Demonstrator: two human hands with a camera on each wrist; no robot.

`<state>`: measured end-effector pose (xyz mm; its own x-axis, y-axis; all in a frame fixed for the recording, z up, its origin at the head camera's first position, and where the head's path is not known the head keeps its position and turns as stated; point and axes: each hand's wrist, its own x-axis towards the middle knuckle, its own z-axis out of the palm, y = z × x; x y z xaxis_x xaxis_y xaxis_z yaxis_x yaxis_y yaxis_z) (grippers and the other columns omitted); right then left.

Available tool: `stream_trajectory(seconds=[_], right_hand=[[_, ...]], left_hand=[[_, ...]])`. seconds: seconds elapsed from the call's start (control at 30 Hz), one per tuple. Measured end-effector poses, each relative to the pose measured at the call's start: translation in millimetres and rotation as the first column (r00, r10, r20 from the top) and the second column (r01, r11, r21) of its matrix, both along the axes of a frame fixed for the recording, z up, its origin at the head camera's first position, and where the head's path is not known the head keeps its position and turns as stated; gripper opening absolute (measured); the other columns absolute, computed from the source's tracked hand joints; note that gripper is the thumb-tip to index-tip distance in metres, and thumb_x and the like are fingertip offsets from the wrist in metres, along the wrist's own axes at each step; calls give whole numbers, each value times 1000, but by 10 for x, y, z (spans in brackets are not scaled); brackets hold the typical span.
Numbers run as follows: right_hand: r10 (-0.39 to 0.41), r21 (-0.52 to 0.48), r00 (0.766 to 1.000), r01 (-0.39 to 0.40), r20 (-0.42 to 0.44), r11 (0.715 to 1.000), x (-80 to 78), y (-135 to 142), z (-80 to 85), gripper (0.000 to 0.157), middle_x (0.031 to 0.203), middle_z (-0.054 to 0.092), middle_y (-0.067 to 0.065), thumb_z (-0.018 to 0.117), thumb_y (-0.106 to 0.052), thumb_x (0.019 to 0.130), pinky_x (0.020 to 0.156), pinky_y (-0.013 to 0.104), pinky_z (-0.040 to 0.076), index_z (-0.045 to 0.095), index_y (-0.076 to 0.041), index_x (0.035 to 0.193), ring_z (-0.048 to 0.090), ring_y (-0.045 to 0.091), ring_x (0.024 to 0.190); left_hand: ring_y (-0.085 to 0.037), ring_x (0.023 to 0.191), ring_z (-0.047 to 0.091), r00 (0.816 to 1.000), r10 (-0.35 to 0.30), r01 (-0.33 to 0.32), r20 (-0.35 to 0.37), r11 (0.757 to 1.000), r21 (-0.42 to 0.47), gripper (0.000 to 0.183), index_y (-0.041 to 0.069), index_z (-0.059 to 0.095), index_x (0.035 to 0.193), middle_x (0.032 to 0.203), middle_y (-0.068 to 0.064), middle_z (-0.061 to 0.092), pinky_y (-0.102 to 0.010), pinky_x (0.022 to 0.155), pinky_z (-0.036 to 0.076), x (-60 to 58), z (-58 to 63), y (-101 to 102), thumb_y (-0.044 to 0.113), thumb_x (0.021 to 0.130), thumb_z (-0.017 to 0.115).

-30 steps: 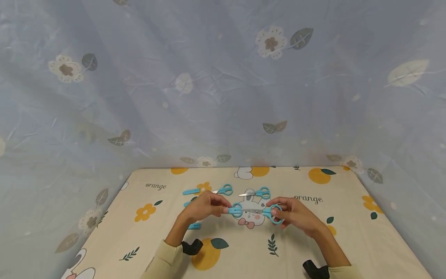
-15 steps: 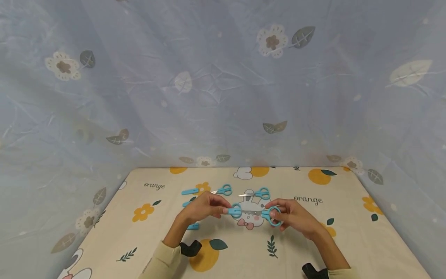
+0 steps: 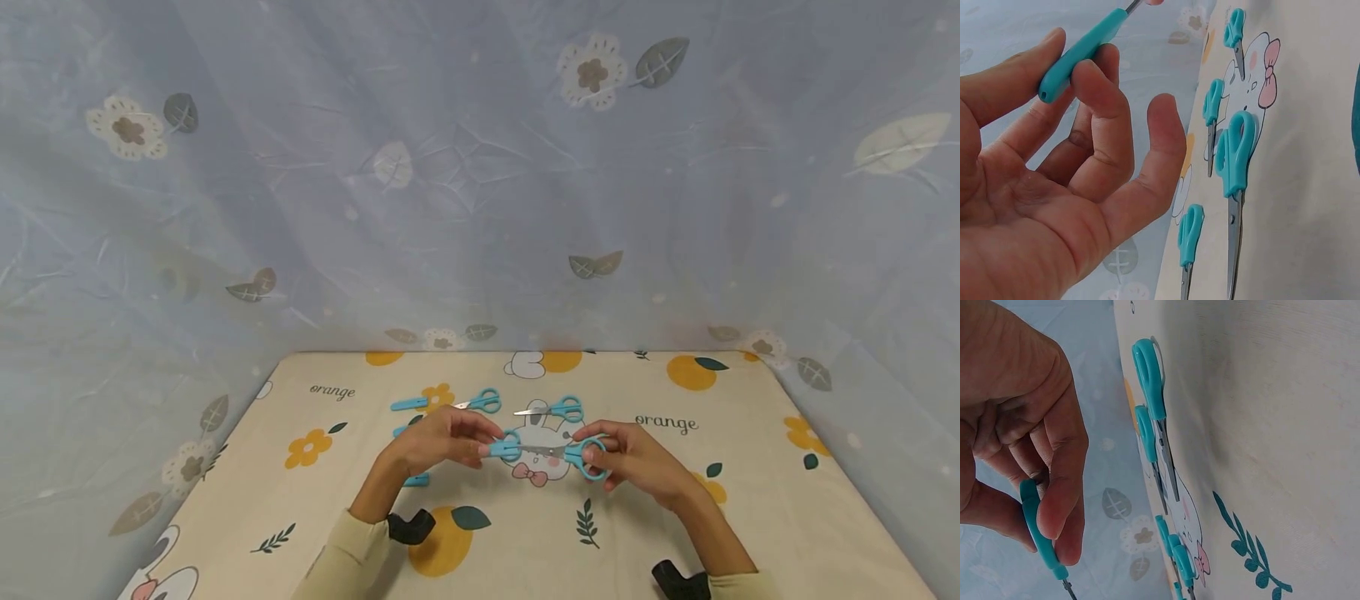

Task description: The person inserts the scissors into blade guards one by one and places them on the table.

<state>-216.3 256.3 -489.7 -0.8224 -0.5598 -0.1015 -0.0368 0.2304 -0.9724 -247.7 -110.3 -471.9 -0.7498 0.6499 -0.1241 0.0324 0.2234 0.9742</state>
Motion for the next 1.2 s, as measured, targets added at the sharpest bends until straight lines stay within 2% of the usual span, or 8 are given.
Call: stream_trajectory(seconds=[0.1, 0.2, 0.33, 0.4, 0.53, 0.6, 0.83, 1.2], right_hand=[[-5, 11, 1000, 5, 12, 1000, 15, 2, 3, 44, 92, 77, 0, 59, -19, 112, 71, 38, 63, 53, 10, 145, 73, 24, 89], [-11, 14, 1000, 11, 19, 1000, 29, -2, 5, 44, 91, 77, 0, 59, -20, 112, 70, 38, 63, 54, 9, 145, 74, 24, 89], [-11, 8, 1000, 11, 20, 1000, 48, -8, 7, 46, 92, 78, 0, 60, -19, 112, 71, 38, 63, 51, 11, 145, 73, 22, 88], [-13, 6, 1000, 12, 20, 1000, 61, -12, 8, 48, 93, 78, -1, 60, -20, 111, 71, 37, 64, 51, 13, 145, 73, 21, 87], [-24, 7, 999, 24, 21, 1000, 77, -28, 11, 48, 93, 78, 0, 62, -21, 111, 70, 36, 64, 51, 13, 144, 74, 23, 88], [-20, 4, 999, 20, 29, 1000, 78, -39, 6, 46, 92, 78, 0, 61, -20, 111, 70, 36, 63, 52, 11, 143, 74, 22, 87], [-2, 1, 1000, 2, 21, 1000, 49, -53, 11, 43, 91, 77, -1, 59, -20, 112, 70, 37, 63, 54, 9, 143, 73, 20, 87], [-18, 26, 1000, 18, 0, 999, 15, -52, 57, 43, 91, 78, -2, 61, -21, 111, 71, 40, 63, 55, 8, 143, 74, 24, 88]], left_hand=[[-39, 105, 74, 1000, -20, 20, 20, 1000, 9, 35, 3, 74, 130, 122, -7, 76, -39, 91, 65, 15, 2, 11, 11, 97, 72], [-28, 106, 74, 999, -49, 48, 23, 998, 30, 39, 0, 72, 132, 129, -11, 75, -38, 92, 64, 25, 3, 4, 10, 94, 71], [-13, 108, 70, 998, -54, 54, -23, 998, 9, 41, 0, 73, 133, 131, -14, 75, -31, 94, 60, 31, 3, -6, 9, 93, 74], [-15, 106, 72, 999, -29, 28, -39, 999, -19, 38, 2, 75, 130, 130, -12, 76, -29, 94, 59, 40, 10, -9, 9, 93, 75], [-37, 104, 78, 999, 43, -42, 5, 998, -48, 26, 1, 79, 121, 119, -11, 80, -36, 92, 64, 63, 23, -1, 8, 97, 77], [-43, 107, 77, 997, 68, -66, 38, 996, -54, 21, 0, 80, 118, 113, -10, 81, -40, 89, 66, 73, 26, 3, 8, 98, 76], [-23, 84, 74, 992, 117, -113, 41, 989, -93, 15, 7, 83, 112, 100, -5, 82, -35, 80, 65, 63, 57, 31, 12, 99, 78], [-30, 100, 74, 988, 90, -90, 124, 996, -7, 20, 0, 80, 118, 108, -4, 81, -43, 88, 66, 26, 70, 36, 5, 100, 74]])
